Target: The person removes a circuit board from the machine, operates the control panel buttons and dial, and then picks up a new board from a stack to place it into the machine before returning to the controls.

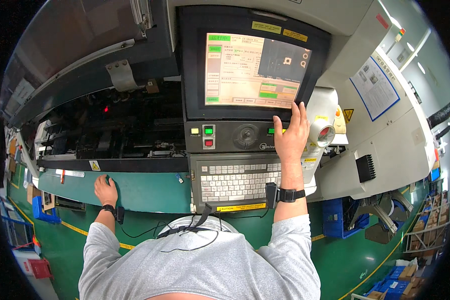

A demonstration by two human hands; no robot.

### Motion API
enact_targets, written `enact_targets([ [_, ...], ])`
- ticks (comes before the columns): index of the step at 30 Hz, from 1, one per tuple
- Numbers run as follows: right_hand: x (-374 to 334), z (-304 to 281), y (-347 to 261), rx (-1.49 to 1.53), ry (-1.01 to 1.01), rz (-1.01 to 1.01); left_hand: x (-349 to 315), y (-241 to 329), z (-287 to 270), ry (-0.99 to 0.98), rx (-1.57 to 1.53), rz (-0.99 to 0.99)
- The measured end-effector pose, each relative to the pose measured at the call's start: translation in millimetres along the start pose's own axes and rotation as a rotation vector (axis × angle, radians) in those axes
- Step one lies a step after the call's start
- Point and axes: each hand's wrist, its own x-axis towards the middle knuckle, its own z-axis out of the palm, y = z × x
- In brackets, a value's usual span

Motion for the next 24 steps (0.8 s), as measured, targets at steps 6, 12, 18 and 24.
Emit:
enact_targets([
  [6, -0.4, 1.1, 1.1, -0.01, 0.001, -0.005, 0.4, -0.5, 0.1, 0.002, 0.004, 0.008],
  [12, -0.6, 1.1, 0.8, -0.023, 0.001, -0.005, 0.0, -0.4, 0.5, 0.005, 0.004, 0.005],
  [18, -0.6, 0.6, 0.5, -0.017, 0.001, -0.004, 0.0, -1.5, 2.2, 0.021, 0.009, 0.013],
  [24, -0.6, 1.3, 2.3, 0.021, -0.003, -0.001, -0.1, -2.2, 2.4, 0.027, 0.003, 0.025],
])
